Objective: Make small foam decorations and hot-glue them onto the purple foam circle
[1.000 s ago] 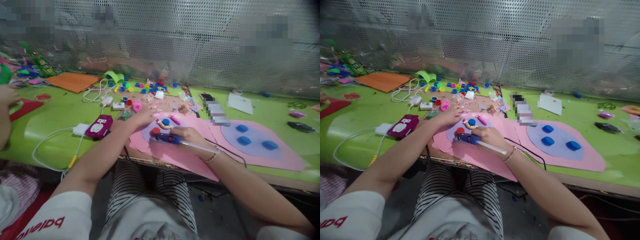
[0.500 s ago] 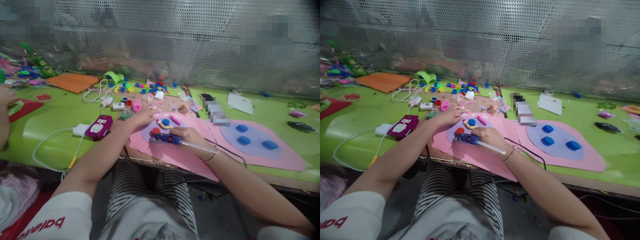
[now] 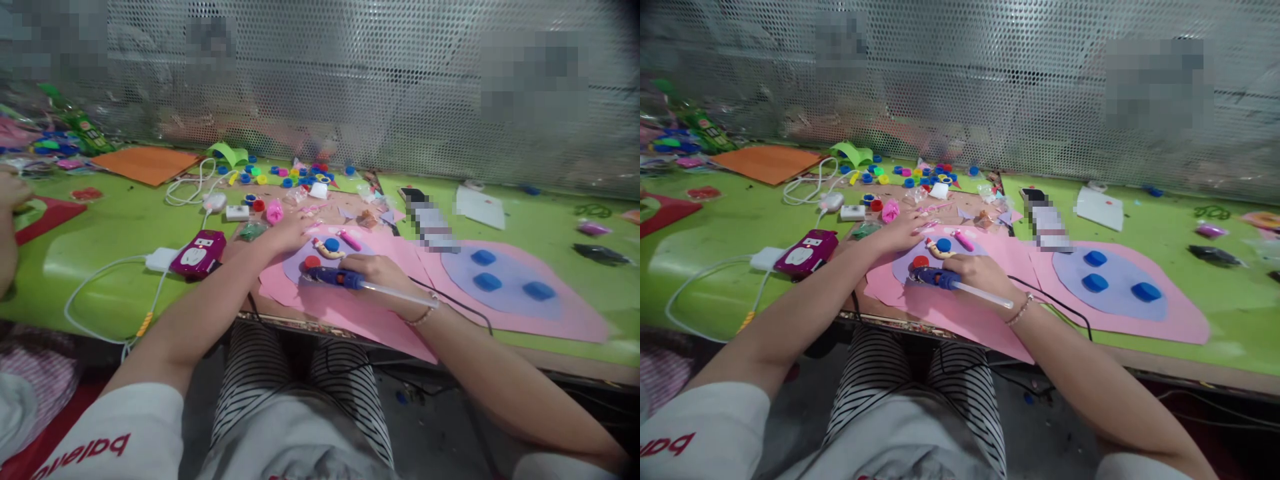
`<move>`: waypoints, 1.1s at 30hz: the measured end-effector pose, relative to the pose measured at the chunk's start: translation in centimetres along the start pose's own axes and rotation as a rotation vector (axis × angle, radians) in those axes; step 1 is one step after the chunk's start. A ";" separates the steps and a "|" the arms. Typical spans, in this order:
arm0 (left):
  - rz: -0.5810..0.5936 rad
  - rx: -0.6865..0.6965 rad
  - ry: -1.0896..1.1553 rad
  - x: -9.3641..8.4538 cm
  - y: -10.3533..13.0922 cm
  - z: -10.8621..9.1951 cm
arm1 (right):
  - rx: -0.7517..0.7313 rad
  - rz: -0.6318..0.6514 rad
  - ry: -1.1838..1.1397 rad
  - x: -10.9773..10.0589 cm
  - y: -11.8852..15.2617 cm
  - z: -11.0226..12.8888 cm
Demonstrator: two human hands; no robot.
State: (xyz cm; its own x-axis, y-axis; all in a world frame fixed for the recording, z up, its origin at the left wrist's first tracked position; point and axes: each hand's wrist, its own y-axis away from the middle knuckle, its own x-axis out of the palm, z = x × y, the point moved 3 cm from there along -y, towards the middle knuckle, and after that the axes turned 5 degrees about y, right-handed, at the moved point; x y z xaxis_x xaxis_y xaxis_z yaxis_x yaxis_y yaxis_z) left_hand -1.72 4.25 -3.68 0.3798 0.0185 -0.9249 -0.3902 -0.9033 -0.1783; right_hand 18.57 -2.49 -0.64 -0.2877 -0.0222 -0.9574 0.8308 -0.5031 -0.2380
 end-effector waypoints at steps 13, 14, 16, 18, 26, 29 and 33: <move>-0.059 -0.054 0.056 0.0 -0.1 0.3 | 0.003 0.006 0.009 0.1 0.0 0.0; -0.070 -0.049 0.062 -0.1 -0.1 0.3 | 0.002 0.004 0.009 0.1 0.0 0.0; -0.070 -0.038 0.062 -0.2 -0.1 0.1 | -0.001 0.004 0.008 0.1 0.0 0.0; -0.041 -0.032 0.045 -0.4 0.0 -0.2 | 0.002 0.004 0.001 0.0 0.0 0.0; -0.006 0.011 -0.012 -0.5 -0.1 -0.3 | 0.022 0.025 -0.017 -0.1 0.0 -0.1; 0.000 0.004 -0.024 -0.4 -0.1 -0.1 | 0.021 0.022 -0.022 -0.1 -0.1 0.0; -0.015 0.024 -0.010 -0.3 -0.1 0.0 | 0.015 0.022 -0.031 -0.1 -0.1 0.1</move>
State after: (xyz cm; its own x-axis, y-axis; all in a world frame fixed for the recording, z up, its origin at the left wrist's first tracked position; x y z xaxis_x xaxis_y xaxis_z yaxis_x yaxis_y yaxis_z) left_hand -1.80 4.36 -3.41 0.3775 0.0368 -0.9253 -0.4044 -0.8923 -0.2005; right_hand 18.49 -2.51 -0.55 -0.2843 -0.0598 -0.9569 0.8297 -0.5153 -0.2143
